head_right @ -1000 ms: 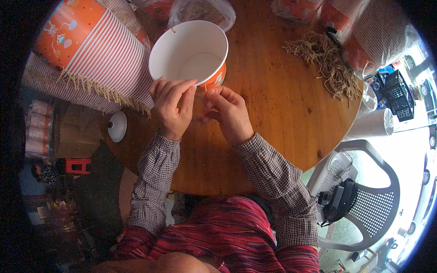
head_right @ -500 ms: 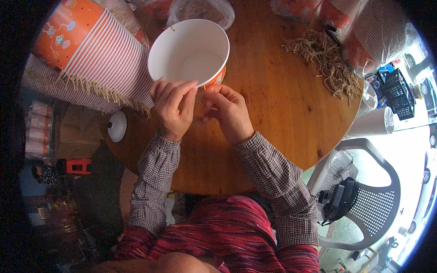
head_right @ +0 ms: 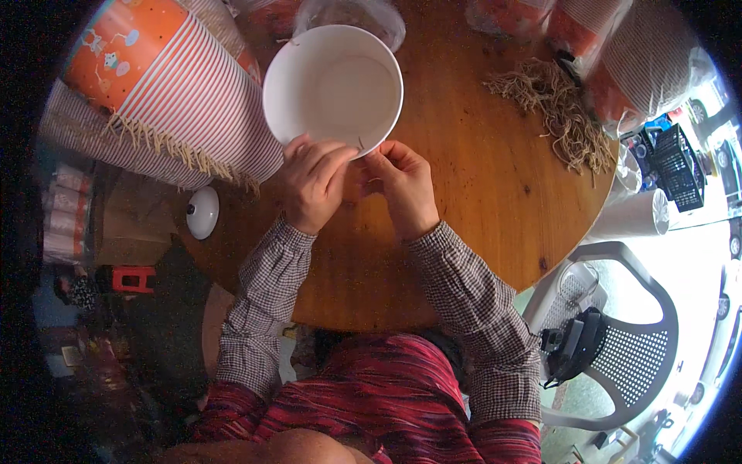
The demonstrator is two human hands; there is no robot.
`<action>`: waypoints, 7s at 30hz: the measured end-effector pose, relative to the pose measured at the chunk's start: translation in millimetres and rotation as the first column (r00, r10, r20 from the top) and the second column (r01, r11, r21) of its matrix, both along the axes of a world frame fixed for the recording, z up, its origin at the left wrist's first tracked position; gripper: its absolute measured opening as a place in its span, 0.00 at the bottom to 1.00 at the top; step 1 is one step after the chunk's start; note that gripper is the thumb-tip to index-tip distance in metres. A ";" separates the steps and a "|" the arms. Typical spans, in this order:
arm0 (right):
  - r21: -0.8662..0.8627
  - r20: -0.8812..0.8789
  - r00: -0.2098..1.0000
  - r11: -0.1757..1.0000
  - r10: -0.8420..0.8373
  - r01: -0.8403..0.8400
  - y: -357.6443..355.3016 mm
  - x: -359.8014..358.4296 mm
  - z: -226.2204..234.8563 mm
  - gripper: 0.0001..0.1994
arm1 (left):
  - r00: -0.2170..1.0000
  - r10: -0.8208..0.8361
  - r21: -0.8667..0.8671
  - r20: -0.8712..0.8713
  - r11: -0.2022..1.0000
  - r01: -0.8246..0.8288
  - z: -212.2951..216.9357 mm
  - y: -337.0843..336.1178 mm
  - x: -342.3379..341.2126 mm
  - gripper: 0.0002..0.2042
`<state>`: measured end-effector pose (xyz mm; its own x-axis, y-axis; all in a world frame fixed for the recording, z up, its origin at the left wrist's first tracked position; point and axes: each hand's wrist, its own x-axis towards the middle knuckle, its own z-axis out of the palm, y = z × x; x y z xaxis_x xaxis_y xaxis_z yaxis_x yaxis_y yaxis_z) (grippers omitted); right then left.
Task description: Attaching string handles to decorative paper cups at a workstation.
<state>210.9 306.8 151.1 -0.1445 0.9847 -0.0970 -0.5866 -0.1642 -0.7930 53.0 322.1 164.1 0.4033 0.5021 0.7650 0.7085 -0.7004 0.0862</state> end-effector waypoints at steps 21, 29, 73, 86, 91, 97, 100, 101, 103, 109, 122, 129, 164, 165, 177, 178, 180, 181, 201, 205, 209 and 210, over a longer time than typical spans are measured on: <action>0.066 0.442 0.896 0.998 -0.041 0.014 8.9 -4.9 -26.3 0.10 | 0.978 -0.025 -0.258 0.209 0.963 0.080 -33.2 8.1 -0.3 0.05; 0.160 0.475 0.879 0.987 -0.047 -0.034 9.8 -6.6 -25.7 0.12 | 0.975 -0.002 -0.275 0.222 0.959 0.065 -34.9 10.3 -5.8 0.05; 0.699 0.706 0.207 0.714 -0.678 -0.046 0.6 -9.0 -1.4 0.09 | 0.862 -0.140 -0.548 0.488 0.719 0.427 -33.1 6.7 -17.2 0.04; 0.767 0.615 0.498 0.317 -0.611 -0.557 -19.5 -27.4 4.1 0.10 | 0.700 -0.109 -0.581 0.706 0.477 0.660 -41.2 9.4 -12.7 0.04; 0.743 0.657 0.377 0.645 -0.653 -0.176 -10.5 -13.6 6.0 0.07 | 0.478 0.258 -0.539 0.839 0.282 0.794 -48.1 12.8 -18.9 0.04; 0.565 0.761 0.424 0.822 -0.490 -0.064 -1.1 -10.4 -2.6 0.08 | 0.733 -0.010 -0.595 0.680 0.576 0.561 -29.5 4.1 -20.1 0.04; 0.527 0.787 0.441 0.842 -0.432 -0.117 -3.5 -14.2 -0.3 0.08 | 0.766 -0.047 -0.580 0.641 0.625 0.523 -26.5 1.0 -19.4 0.04; 0.498 0.803 0.442 0.858 -0.400 -0.127 -4.3 -14.8 1.3 0.08 | 0.773 -0.076 -0.561 0.630 0.644 0.520 -26.1 0.9 -18.9 0.04; 0.539 0.792 0.423 0.829 -0.439 -0.150 -1.8 -11.2 -8.6 0.07 | 0.782 -0.098 -0.543 0.615 0.666 0.511 -23.6 -0.5 -18.5 0.04; 0.402 0.750 0.581 0.916 -0.316 -0.021 -4.1 -12.5 -5.8 0.05 | 0.729 -0.048 -0.561 0.683 0.606 0.565 -29.2 -0.4 -14.6 0.08; 0.410 0.588 0.742 0.909 -0.322 0.070 -3.4 -10.6 -1.3 0.10 | 0.696 0.067 -0.613 0.715 0.540 0.577 -37.5 -0.2 -8.9 0.06; 0.466 0.447 0.807 0.871 -0.385 0.158 -3.9 -7.5 1.8 0.09 | 0.789 -0.011 -0.568 0.614 0.688 0.452 -35.5 -3.7 -9.2 0.05; 0.832 0.523 0.453 0.547 -0.722 -0.088 6.7 -17.8 79.0 0.06 | 0.672 -0.078 -0.376 0.737 0.778 0.503 47.5 -4.7 -20.1 0.05; 0.799 0.552 0.486 0.596 -0.677 -0.078 7.7 -15.3 78.9 0.07 | 0.671 -0.089 -0.365 0.736 0.783 0.504 47.4 -1.4 -19.0 0.05; 0.612 0.627 0.689 0.777 -0.362 -0.149 19.6 4.1 91.6 0.13 | 0.805 -0.058 -0.707 0.590 0.444 0.550 98.0 5.9 -18.9 0.07; 0.600 0.621 0.725 0.776 -0.297 -0.197 25.0 2.4 98.3 0.14 | 0.818 -0.113 -0.735 0.564 0.383 0.559 101.6 10.6 -19.9 0.07; 0.604 0.606 0.756 0.761 -0.248 -0.235 36.4 6.1 108.6 0.14 | 0.827 -0.187 -0.759 0.531 0.329 0.562 108.2 19.3 -19.3 0.07; 0.517 0.627 0.771 0.802 -0.116 -0.300 41.2 11.5 112.7 0.13 | 0.821 -0.190 -0.743 0.539 0.353 0.569 109.8 22.3 -18.3 0.07; 0.553 0.657 0.708 0.804 -0.261 -0.217 57.6 22.4 143.5 0.10 | 0.726 0.078 -0.583 0.683 0.658 0.478 92.4 43.2 -13.5 0.07; 0.579 0.656 0.703 0.780 -0.275 -0.235 55.5 18.5 140.2 0.10 | 0.788 0.035 -0.582 0.615 0.694 0.424 86.0 41.1 -10.7 0.07; 0.565 0.636 0.746 0.778 -0.198 -0.276 58.2 15.7 135.2 0.09 | 0.803 -0.024 -0.652 0.595 0.569 0.500 88.7 36.6 -2.8 0.07; 0.555 0.625 0.763 0.781 -0.165 -0.285 58.8 15.3 135.4 0.08 | 0.804 -0.024 -0.654 0.594 0.568 0.500 86.3 37.5 -2.3 0.07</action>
<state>226.2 365.6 286.5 -0.3347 0.8517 0.4032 0.0588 0.4459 -0.8931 50.7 359.6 250.4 0.3295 0.9047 0.2702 0.1914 -0.3442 0.9192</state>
